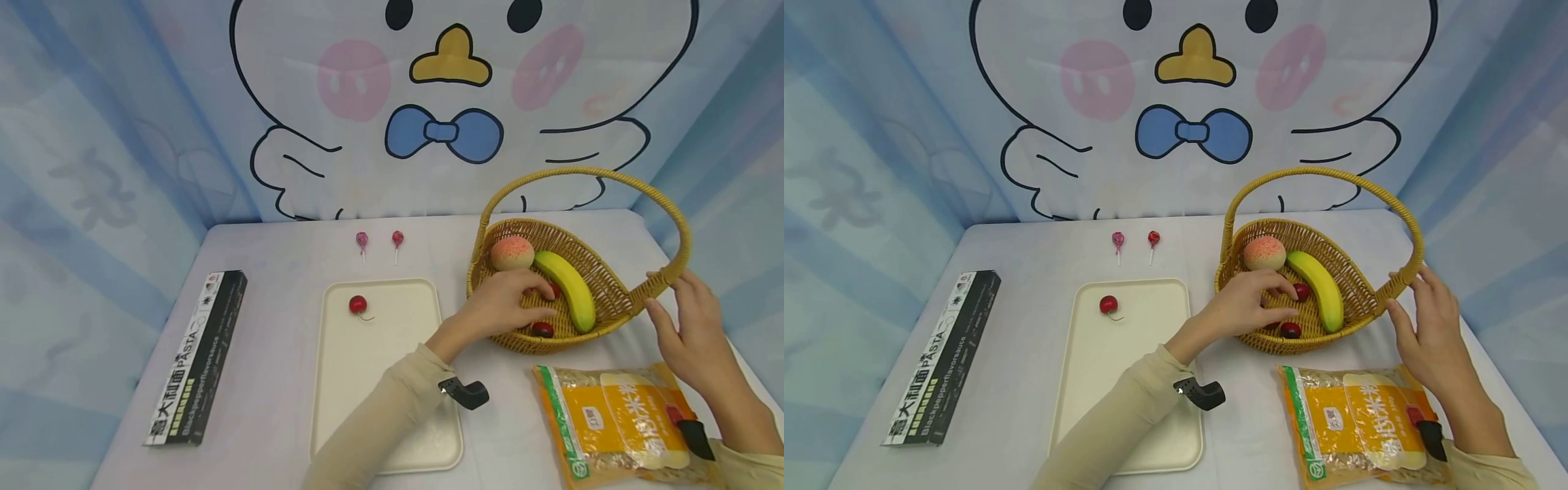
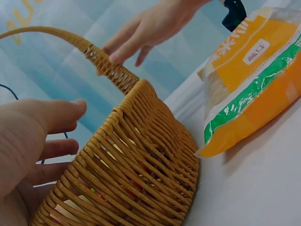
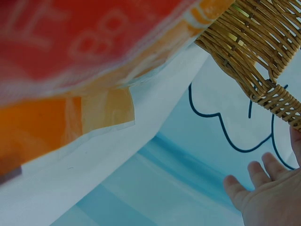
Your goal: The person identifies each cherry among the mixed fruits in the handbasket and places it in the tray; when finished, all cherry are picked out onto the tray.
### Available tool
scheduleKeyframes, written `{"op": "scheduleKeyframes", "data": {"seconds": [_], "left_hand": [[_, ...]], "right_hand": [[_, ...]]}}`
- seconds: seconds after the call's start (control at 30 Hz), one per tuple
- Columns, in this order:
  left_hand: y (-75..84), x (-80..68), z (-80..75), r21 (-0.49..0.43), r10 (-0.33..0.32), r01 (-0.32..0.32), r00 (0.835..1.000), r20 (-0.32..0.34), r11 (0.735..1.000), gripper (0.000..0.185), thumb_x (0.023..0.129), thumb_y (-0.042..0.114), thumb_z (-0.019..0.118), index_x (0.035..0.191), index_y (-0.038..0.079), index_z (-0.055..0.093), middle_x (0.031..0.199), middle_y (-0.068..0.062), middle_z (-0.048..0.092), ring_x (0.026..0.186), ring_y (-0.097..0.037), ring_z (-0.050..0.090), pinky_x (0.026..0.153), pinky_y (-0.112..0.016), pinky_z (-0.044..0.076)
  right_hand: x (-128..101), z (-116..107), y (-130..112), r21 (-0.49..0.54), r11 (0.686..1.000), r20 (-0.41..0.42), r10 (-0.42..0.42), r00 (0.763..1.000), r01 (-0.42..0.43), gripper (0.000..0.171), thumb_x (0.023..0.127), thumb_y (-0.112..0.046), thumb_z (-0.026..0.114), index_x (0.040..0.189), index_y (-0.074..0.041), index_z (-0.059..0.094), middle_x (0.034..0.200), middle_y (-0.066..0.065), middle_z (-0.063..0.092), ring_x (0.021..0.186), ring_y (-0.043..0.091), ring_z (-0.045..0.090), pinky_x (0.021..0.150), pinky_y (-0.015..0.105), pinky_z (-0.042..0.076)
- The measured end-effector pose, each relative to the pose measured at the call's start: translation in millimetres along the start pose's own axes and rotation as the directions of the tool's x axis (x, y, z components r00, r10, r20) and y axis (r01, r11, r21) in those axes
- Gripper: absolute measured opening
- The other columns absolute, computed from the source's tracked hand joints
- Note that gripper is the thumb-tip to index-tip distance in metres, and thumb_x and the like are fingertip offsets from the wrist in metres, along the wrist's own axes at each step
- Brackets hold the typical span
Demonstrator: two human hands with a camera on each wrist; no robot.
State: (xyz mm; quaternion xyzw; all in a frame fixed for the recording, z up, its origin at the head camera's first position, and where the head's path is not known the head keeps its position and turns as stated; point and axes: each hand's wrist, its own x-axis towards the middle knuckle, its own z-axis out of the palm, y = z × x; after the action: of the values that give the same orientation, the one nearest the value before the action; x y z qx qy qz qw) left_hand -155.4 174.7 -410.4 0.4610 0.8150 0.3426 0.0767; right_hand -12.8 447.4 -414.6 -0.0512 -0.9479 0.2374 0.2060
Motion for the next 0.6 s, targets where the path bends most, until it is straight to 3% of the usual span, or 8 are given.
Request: {"op": "scheduleKeyframes", "data": {"seconds": [0.23,0.4,0.6], "left_hand": [[3.7,4.5,-0.8,-0.004,-0.053,0.054,0.995,0.087,0.999,0.040,0.106,0.058,0.057,0.124,0.026,0.074,0.120,0.014,0.074,0.100,0.002,0.065,0.085,-0.009,0.048],[7.7,6.9,-1.6,-0.021,-0.132,0.137,0.977,0.170,0.990,0.056,0.109,0.066,0.038,0.126,0.027,0.074,0.111,0.014,0.072,0.100,0.000,0.066,0.088,-0.015,0.052],[11.9,11.4,-1.9,0.002,-0.194,0.201,0.941,0.278,0.980,0.070,0.107,0.074,0.024,0.094,0.024,0.070,0.072,0.005,0.059,0.073,-0.009,0.062,0.075,-0.024,0.048]], "right_hand": [[-0.1,0.2,0.8,0.003,1.000,-0.003,-0.001,1.000,0.001,0.049,0.113,-0.012,0.047,0.158,0.003,0.037,0.172,0.031,0.020,0.160,0.057,0.013,0.126,0.080,0.005],[-0.1,0.1,1.4,0.001,1.000,-0.002,0.002,1.000,-0.002,0.049,0.113,-0.013,0.047,0.158,0.002,0.036,0.172,0.031,0.019,0.160,0.057,0.012,0.126,0.080,0.005],[-0.3,0.2,0.8,0.003,1.000,0.000,0.003,1.000,-0.003,0.049,0.113,-0.013,0.047,0.158,0.003,0.036,0.172,0.031,0.019,0.159,0.057,0.012,0.125,0.081,0.005]]}}
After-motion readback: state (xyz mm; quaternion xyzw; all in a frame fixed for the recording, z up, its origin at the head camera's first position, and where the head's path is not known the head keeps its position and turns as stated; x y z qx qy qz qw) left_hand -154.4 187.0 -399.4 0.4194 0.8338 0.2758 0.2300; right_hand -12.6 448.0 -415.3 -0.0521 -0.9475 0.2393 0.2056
